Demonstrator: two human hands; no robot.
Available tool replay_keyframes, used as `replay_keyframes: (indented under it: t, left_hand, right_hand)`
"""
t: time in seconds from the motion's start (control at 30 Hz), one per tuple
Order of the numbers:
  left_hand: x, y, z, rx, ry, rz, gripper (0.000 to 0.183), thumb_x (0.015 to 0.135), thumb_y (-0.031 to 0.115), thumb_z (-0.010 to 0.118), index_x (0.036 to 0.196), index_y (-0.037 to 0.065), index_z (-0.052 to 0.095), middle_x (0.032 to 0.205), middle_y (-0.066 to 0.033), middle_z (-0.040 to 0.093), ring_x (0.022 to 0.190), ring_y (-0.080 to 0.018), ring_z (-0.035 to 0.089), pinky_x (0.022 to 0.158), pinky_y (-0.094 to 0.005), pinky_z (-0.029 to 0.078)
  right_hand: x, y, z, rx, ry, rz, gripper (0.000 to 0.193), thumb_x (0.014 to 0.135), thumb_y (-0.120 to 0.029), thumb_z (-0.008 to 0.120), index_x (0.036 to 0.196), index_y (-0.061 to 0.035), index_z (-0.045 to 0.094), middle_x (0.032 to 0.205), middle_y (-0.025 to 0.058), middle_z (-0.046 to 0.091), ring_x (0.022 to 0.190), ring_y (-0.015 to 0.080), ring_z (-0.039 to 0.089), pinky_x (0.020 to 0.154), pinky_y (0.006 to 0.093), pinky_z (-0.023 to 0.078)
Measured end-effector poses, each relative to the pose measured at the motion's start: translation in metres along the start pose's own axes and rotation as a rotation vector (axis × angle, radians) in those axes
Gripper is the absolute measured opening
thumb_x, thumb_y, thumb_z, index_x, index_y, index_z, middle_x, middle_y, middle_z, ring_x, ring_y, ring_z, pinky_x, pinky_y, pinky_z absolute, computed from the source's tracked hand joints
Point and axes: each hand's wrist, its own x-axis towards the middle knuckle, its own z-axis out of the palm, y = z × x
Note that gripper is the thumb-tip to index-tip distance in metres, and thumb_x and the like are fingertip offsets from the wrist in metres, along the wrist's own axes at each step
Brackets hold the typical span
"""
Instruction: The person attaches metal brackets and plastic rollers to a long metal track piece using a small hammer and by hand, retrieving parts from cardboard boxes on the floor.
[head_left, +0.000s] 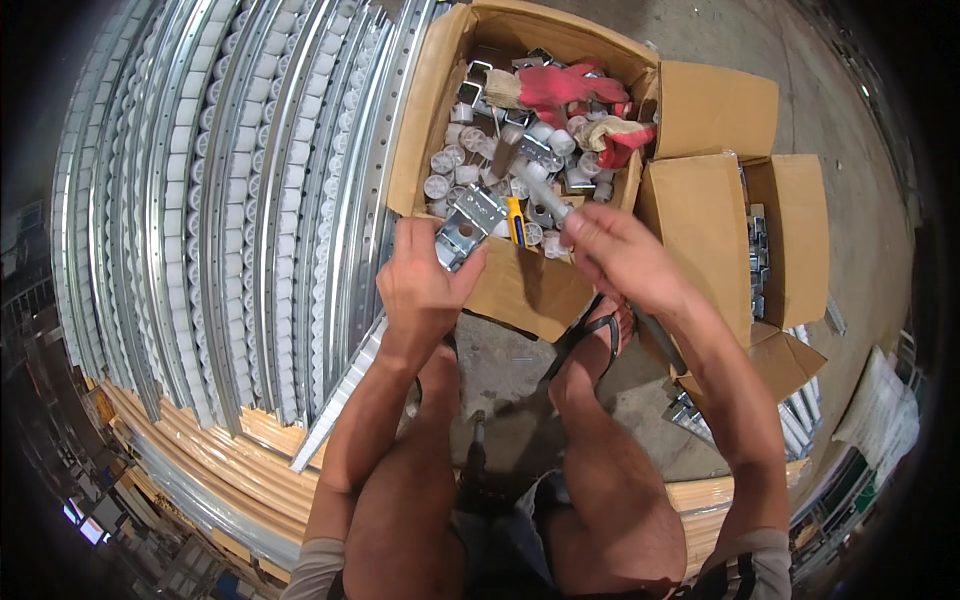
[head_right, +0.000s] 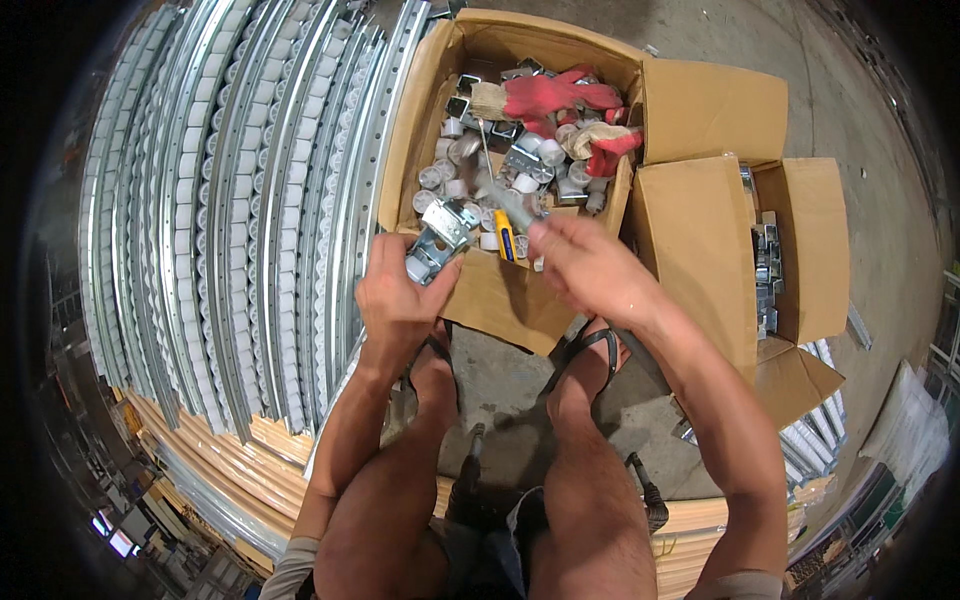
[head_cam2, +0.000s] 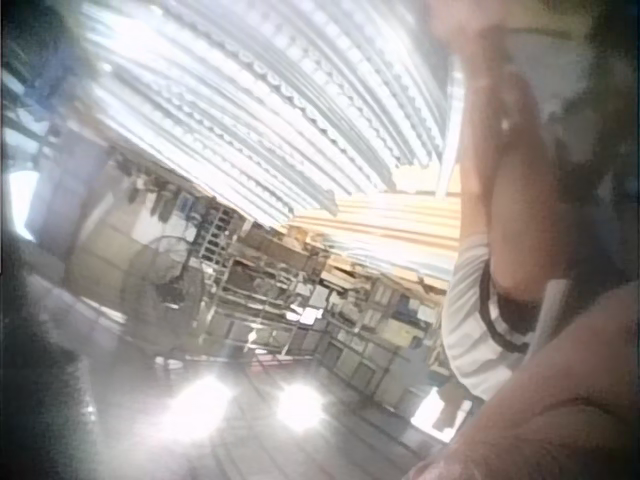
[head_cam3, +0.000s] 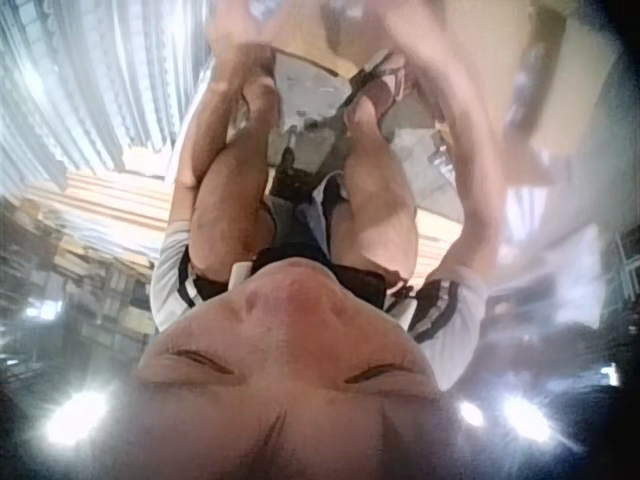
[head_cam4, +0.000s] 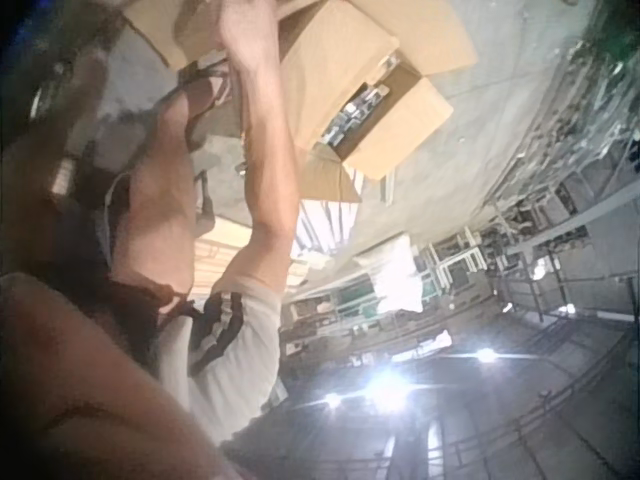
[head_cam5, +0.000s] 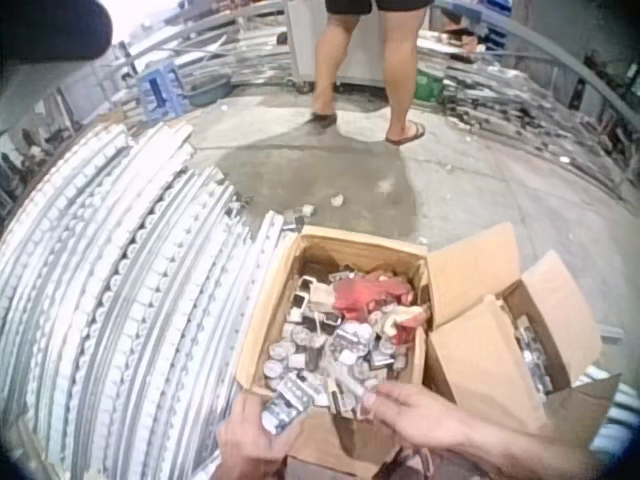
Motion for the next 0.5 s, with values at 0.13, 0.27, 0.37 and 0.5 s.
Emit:
replay_keyframes:
  t: [0.13,0.27,0.37,0.5]
  left_hand:
    - [0.000,0.000,0.003,0.010,0.025,0.046,0.046,0.078,0.031,0.086,0.102,0.001,0.061,0.093,-0.0159,0.062,0.078,-0.0383,0.066,0.066,-0.0444,0.053]
    - [-0.001,-0.003,0.004,0.003,0.065,0.078,0.047,0.076,0.030,0.087,0.102,0.000,0.062,0.092,-0.0166,0.063,0.075,-0.0384,0.066,0.064,-0.0439,0.053]
    - [-0.002,-0.002,0.005,0.018,0.080,0.089,0.048,0.076,0.030,0.087,0.104,0.000,0.063,0.093,-0.0169,0.065,0.075,-0.0386,0.066,0.064,-0.0441,0.054]
    - [-0.003,-0.007,0.006,0.007,0.098,0.111,0.049,0.076,0.031,0.087,0.107,0.001,0.063,0.096,-0.0163,0.066,0.078,-0.0385,0.067,0.065,-0.0444,0.054]
  right_hand:
    - [0.001,0.007,0.000,0.022,0.135,-0.257,0.029,0.108,-0.032,0.051,0.096,-0.0059,0.058,0.068,-0.0035,0.046,0.058,0.0061,0.042,0.049,0.0248,0.035]
    - [0.011,0.033,0.006,-0.198,0.080,-0.350,0.028,0.109,-0.032,0.049,0.099,-0.0067,0.056,0.067,-0.0059,0.043,0.055,0.0031,0.038,0.046,0.0226,0.030]
    - [0.015,0.031,0.002,0.023,0.119,-0.266,0.028,0.108,-0.032,0.051,0.103,-0.0051,0.058,0.067,-0.0072,0.042,0.056,0.0026,0.035,0.049,0.0231,0.029]
    - [0.015,0.030,0.005,-0.179,0.037,-0.291,0.040,0.104,-0.042,0.057,0.099,-0.0019,0.060,0.071,-0.0010,0.050,0.062,0.0078,0.044,0.054,0.0278,0.035]
